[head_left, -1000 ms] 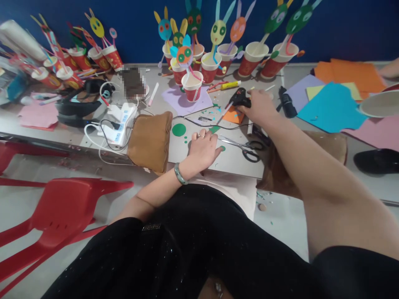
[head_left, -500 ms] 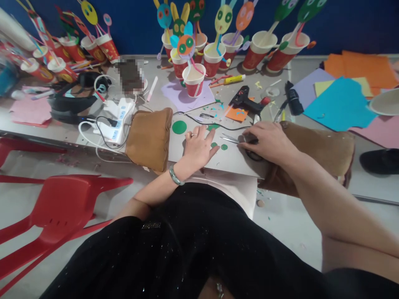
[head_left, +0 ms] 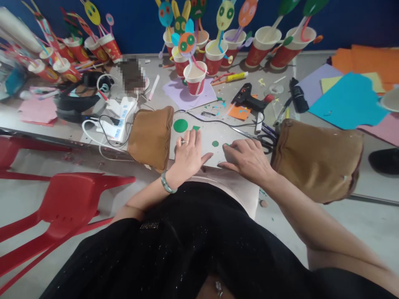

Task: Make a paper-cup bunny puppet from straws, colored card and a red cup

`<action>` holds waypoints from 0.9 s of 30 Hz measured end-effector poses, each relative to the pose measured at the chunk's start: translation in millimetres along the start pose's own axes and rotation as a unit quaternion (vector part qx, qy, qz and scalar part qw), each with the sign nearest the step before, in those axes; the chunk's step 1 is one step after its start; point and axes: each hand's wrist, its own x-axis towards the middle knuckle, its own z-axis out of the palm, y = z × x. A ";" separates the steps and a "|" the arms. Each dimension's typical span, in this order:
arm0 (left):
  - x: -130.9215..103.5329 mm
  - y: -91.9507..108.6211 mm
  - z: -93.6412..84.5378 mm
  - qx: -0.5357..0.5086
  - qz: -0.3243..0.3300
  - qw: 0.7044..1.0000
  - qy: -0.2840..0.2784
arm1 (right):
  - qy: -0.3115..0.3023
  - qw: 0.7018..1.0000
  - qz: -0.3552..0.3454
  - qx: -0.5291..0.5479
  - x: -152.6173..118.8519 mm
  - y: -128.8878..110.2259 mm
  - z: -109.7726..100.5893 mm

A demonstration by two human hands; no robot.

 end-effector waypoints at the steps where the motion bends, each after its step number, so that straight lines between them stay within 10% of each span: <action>1: -1.5 1.5 2.3 -0.002 0.026 1.000 -0.003 | 0.008 1.000 0.000 -0.004 -4.2 -2.6 1.5; 16: -28.5 -6.4 16.2 0.026 0.302 0.946 0.112 | 0.209 0.974 -0.077 0.034 -54.4 -21.3 4.7; 22: -25.2 -16.4 1.0 -0.044 0.323 0.945 0.040 | 0.202 0.966 -0.071 0.144 -52.2 -17.0 2.8; 27: 30.4 -21.7 -35.2 -0.187 0.234 0.950 -0.085 | 0.115 0.953 0.074 0.270 -2.5 5.9 -9.8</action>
